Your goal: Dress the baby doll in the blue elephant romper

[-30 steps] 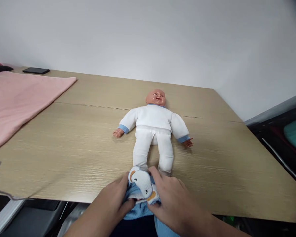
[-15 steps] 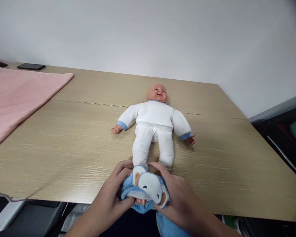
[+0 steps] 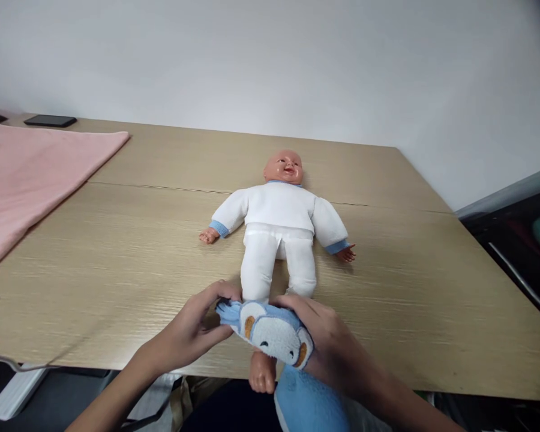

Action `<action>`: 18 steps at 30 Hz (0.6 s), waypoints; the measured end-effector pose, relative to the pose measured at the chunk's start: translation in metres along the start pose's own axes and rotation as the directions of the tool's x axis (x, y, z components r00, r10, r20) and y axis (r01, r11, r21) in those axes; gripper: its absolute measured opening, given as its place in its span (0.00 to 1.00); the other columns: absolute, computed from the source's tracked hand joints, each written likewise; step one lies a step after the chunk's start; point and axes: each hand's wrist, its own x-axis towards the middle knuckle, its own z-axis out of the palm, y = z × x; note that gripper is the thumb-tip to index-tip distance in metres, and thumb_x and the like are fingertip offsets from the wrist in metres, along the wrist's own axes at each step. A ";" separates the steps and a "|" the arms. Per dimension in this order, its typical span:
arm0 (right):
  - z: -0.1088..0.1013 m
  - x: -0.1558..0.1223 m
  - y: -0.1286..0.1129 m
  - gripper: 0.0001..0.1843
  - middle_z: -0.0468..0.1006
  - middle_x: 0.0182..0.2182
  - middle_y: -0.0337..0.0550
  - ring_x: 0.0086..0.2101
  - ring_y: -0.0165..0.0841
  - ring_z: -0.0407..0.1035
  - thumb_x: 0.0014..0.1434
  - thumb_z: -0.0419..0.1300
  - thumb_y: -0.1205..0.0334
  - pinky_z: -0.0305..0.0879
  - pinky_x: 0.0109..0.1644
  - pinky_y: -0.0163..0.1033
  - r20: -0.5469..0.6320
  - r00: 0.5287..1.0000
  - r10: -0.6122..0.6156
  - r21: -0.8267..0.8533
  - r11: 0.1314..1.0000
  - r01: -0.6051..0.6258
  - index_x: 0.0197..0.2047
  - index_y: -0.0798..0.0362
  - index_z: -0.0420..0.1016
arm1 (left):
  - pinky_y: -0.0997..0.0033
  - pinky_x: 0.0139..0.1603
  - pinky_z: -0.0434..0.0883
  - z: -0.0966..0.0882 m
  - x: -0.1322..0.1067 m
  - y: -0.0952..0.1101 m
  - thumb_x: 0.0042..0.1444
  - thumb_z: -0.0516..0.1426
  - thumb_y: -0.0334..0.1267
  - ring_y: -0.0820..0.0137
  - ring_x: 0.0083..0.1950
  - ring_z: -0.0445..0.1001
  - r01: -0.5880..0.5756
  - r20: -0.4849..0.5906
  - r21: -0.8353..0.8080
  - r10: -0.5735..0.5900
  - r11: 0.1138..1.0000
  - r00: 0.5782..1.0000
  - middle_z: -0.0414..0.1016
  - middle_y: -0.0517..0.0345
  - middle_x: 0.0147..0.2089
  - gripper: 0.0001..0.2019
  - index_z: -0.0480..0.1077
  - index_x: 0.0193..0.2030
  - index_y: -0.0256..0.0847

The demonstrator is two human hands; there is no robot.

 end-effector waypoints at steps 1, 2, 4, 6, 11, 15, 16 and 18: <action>-0.001 0.001 0.002 0.27 0.87 0.52 0.49 0.50 0.43 0.83 0.60 0.63 0.71 0.79 0.55 0.45 -0.001 0.999 -0.036 -0.014 0.999 0.036 0.63 0.50 0.73 | 0.67 0.54 0.73 -0.003 0.002 -0.002 0.75 0.61 0.34 0.65 0.51 0.76 -0.024 0.010 0.027 0.024 0.999 1.000 0.77 0.53 0.51 0.09 0.69 0.58 0.45; -0.003 0.003 0.005 0.24 0.88 0.50 0.49 0.48 0.42 0.83 0.62 0.63 0.70 0.79 0.53 0.44 -0.004 0.997 -0.072 -0.034 0.997 0.072 0.61 0.50 0.75 | 0.66 0.54 0.73 -0.006 0.004 -0.003 0.75 0.61 0.35 0.64 0.51 0.76 -0.049 0.018 0.049 0.048 0.998 0.999 0.77 0.53 0.51 0.08 0.70 0.58 0.45; -0.009 0.009 0.008 0.19 0.87 0.44 0.48 0.43 0.41 0.81 0.63 0.63 0.68 0.77 0.48 0.45 -0.007 0.990 -0.143 -0.079 0.987 0.142 0.57 0.51 0.78 | 0.65 0.56 0.73 -0.012 0.010 -0.002 0.76 0.61 0.36 0.63 0.52 0.76 -0.081 0.054 0.073 0.077 0.994 0.996 0.77 0.52 0.51 0.08 0.71 0.58 0.45; -0.019 0.018 0.008 0.14 0.87 0.41 0.47 0.41 0.42 0.79 0.63 0.65 0.67 0.75 0.48 0.47 0.025 0.981 -0.195 -0.097 0.976 0.196 0.52 0.52 0.80 | 0.63 0.58 0.72 -0.017 0.018 0.002 0.76 0.61 0.38 0.62 0.54 0.75 -0.075 0.107 0.078 0.066 0.994 0.992 0.77 0.52 0.52 0.07 0.72 0.57 0.45; -0.049 0.041 -0.006 0.12 0.87 0.45 0.46 0.46 0.42 0.80 0.64 0.70 0.61 0.71 0.57 0.46 0.243 0.968 -0.064 -0.011 0.998 0.069 0.50 0.53 0.84 | 0.70 0.47 0.72 -0.028 0.038 0.010 0.65 0.73 0.45 0.66 0.48 0.73 0.132 0.249 -0.077 -0.109 0.988 0.962 0.75 0.59 0.48 0.16 0.74 0.50 0.44; -0.064 0.041 -0.010 0.09 0.84 0.40 0.42 0.43 0.39 0.76 0.70 0.69 0.57 0.69 0.55 0.45 0.293 0.956 -0.025 -0.061 0.997 0.045 0.48 0.52 0.84 | 0.71 0.45 0.73 -0.036 0.044 0.006 0.54 0.79 0.52 0.66 0.46 0.75 0.238 0.331 -0.199 -0.163 0.951 0.929 0.76 0.60 0.45 0.25 0.74 0.46 0.42; -0.066 0.037 -0.009 0.09 0.82 0.38 0.42 0.41 0.38 0.75 0.71 0.68 0.54 0.69 0.54 0.45 0.283 0.958 -0.038 -0.073 0.995 0.061 0.45 0.52 0.83 | 0.70 0.46 0.73 -0.038 0.044 0.004 0.56 0.77 0.54 0.65 0.46 0.75 0.238 0.336 -0.199 -0.162 0.951 0.928 0.77 0.59 0.45 0.24 0.75 0.46 0.41; -0.072 0.029 -0.003 0.17 0.77 0.34 0.40 0.39 0.37 0.71 0.72 0.68 0.48 0.67 0.51 0.45 0.249 0.967 -0.058 -0.073 0.994 0.078 0.37 0.51 0.79 | 0.69 0.47 0.75 -0.042 0.042 -0.003 0.64 0.72 0.58 0.63 0.47 0.76 0.216 0.317 -0.167 -0.155 0.962 0.936 0.77 0.56 0.44 0.22 0.76 0.46 0.40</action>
